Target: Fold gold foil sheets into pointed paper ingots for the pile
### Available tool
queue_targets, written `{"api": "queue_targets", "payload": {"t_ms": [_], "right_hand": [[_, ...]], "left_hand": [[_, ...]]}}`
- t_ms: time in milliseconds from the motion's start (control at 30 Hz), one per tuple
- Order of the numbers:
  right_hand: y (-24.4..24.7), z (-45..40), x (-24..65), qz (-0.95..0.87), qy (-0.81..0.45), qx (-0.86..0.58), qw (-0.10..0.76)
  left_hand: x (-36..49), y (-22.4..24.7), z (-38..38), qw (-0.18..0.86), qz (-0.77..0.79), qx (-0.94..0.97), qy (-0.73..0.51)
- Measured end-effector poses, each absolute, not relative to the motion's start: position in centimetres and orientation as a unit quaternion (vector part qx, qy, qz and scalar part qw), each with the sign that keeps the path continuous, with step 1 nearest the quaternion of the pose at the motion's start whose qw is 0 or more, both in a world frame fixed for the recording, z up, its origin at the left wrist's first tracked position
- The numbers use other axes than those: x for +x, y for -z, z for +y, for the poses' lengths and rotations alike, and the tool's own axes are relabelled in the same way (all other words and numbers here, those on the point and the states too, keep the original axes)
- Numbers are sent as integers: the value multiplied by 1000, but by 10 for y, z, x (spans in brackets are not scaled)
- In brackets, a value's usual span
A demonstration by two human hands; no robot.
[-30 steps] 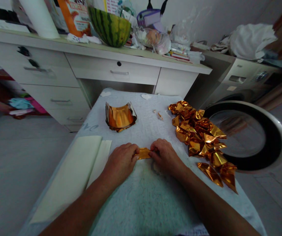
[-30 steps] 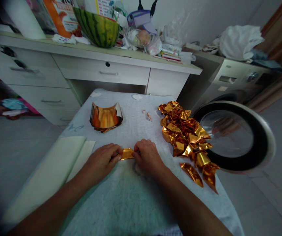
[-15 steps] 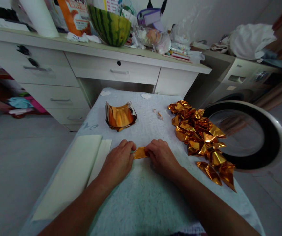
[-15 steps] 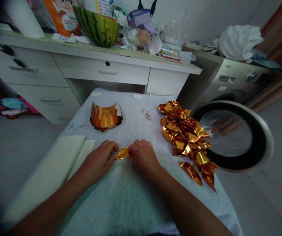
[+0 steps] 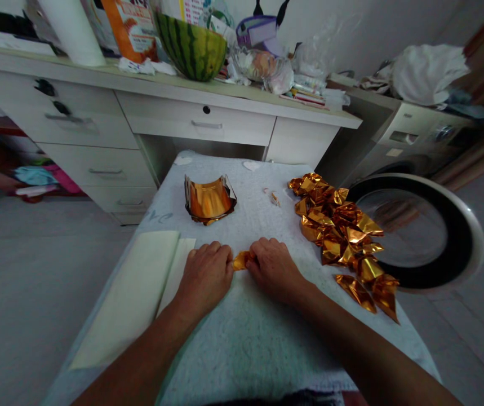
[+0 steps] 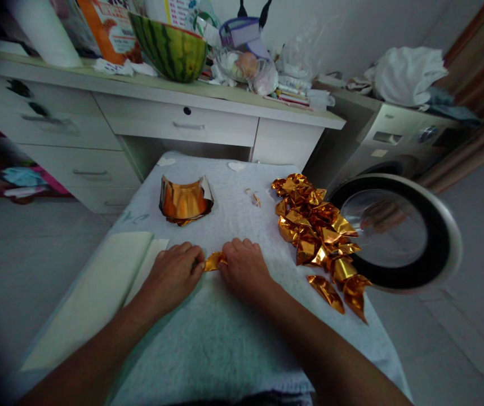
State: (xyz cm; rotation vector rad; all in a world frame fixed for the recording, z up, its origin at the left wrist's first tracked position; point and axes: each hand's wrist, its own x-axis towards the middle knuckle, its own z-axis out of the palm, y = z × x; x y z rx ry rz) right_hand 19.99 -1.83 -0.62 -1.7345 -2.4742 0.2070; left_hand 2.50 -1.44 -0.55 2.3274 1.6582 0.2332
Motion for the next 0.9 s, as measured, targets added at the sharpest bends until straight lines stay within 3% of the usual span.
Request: {"api": "queue_targets", "payload": {"t_ms": [167, 500, 900], "right_hand": [[2, -15, 197, -817, -61, -573, 21], [11, -24, 187, -781, -35, -620, 66], [7, -21, 192, -772, -99, -624, 69]], "left_hand": [[27, 8, -16, 145, 584, 792, -101], [22, 14, -11, 209, 618, 746, -138], [19, 16, -7, 238, 576, 769, -141]]}}
